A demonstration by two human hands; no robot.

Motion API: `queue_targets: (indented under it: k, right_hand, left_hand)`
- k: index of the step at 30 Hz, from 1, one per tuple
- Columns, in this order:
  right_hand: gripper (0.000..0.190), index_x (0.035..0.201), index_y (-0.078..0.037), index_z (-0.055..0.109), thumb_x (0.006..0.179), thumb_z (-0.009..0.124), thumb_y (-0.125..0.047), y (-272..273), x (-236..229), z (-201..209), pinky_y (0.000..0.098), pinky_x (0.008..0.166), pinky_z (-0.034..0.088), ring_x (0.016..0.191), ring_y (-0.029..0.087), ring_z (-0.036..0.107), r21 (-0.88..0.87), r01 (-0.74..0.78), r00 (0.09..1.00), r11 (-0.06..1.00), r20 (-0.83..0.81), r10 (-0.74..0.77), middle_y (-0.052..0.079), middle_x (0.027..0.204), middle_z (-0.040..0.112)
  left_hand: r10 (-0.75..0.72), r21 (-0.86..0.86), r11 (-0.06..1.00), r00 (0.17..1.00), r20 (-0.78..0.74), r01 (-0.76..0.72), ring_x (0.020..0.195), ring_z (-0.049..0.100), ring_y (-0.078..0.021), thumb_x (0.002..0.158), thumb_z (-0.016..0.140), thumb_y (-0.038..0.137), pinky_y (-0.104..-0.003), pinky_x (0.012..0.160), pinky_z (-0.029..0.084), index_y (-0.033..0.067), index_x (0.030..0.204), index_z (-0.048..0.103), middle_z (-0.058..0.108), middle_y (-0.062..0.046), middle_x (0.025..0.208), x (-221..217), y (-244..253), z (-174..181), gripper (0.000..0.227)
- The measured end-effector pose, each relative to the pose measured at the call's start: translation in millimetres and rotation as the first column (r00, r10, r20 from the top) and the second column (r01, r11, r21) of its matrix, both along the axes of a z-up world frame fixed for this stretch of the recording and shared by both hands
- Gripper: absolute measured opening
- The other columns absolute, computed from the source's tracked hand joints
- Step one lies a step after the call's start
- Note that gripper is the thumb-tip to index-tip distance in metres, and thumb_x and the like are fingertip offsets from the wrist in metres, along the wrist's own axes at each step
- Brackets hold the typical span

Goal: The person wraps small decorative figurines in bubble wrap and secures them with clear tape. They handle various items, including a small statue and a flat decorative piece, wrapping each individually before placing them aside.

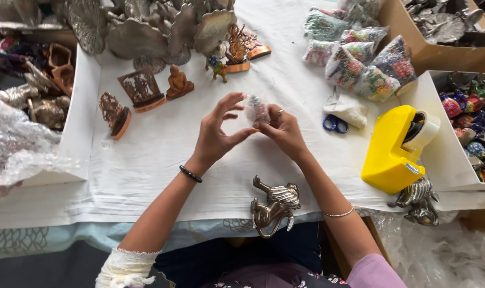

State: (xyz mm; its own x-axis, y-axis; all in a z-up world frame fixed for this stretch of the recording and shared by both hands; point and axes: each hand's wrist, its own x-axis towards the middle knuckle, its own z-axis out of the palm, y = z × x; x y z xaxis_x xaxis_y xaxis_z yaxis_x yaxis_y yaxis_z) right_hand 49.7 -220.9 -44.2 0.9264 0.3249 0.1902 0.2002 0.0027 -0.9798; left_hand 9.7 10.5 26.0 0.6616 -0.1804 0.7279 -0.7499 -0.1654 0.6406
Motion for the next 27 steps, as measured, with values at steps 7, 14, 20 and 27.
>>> queue_targets:
  k: [7,14,20,27]
  right_hand:
    - [0.049,0.124,-0.003,0.07,0.081,0.089,-0.018,19.8,-16.4,41.7,0.0248,0.07,0.055,0.079,0.011,0.065,-0.433,0.108,0.993,0.895,0.091,-0.076,0.005,0.107,0.065]
    - [0.041,0.128,-0.002,0.069,0.09,0.079,-0.013,14.3,-15.3,44.5,0.0287,0.088,0.053,0.107,0.013,0.063,-0.068,-0.024,0.992,0.997,0.118,0.032,0.003,0.122,0.063]
    - [0.022,0.12,-0.001,0.074,0.101,0.069,-0.011,7.8,-8.9,31.3,0.0317,0.101,0.056,0.113,0.014,0.066,0.101,-0.037,0.999,0.994,0.009,0.036,0.004,0.121,0.066]
    - [0.023,0.118,-0.001,0.07,0.098,0.072,-0.01,13.2,-10.6,30.7,0.0305,0.094,0.059,0.1,0.013,0.07,0.141,0.035,0.999,0.989,-0.033,-0.031,0.006,0.107,0.074]
  left_hand:
    - [-0.039,-0.09,0.996,0.913,-0.406,0.002,0.104,0.074,-0.0156,0.089,0.082,0.02,-0.031,0.092,0.063,0.0019,0.132,0.067,0.075,-0.009,0.123,14.1,4.7,-34.4,0.049]
    - [-0.079,-0.066,0.996,0.913,-0.4,0.058,0.104,0.073,-0.0161,0.088,0.082,0.018,-0.031,0.091,0.065,0.0042,0.121,0.073,0.072,-0.008,0.119,13.9,3.7,-27.6,0.038]
    - [-0.136,-0.085,0.99,0.908,-0.397,0.111,0.104,0.071,-0.0153,0.087,0.081,0.013,-0.03,0.088,0.063,0.0054,0.122,0.074,0.071,-0.008,0.118,18.6,6.2,-35.5,0.037]
    - [-0.142,-0.09,0.989,0.898,-0.416,0.115,0.101,0.073,-0.0134,0.09,0.079,0.016,-0.027,0.087,0.064,0.0067,0.12,0.076,0.073,-0.006,0.116,17.1,5.9,-33.2,0.031]
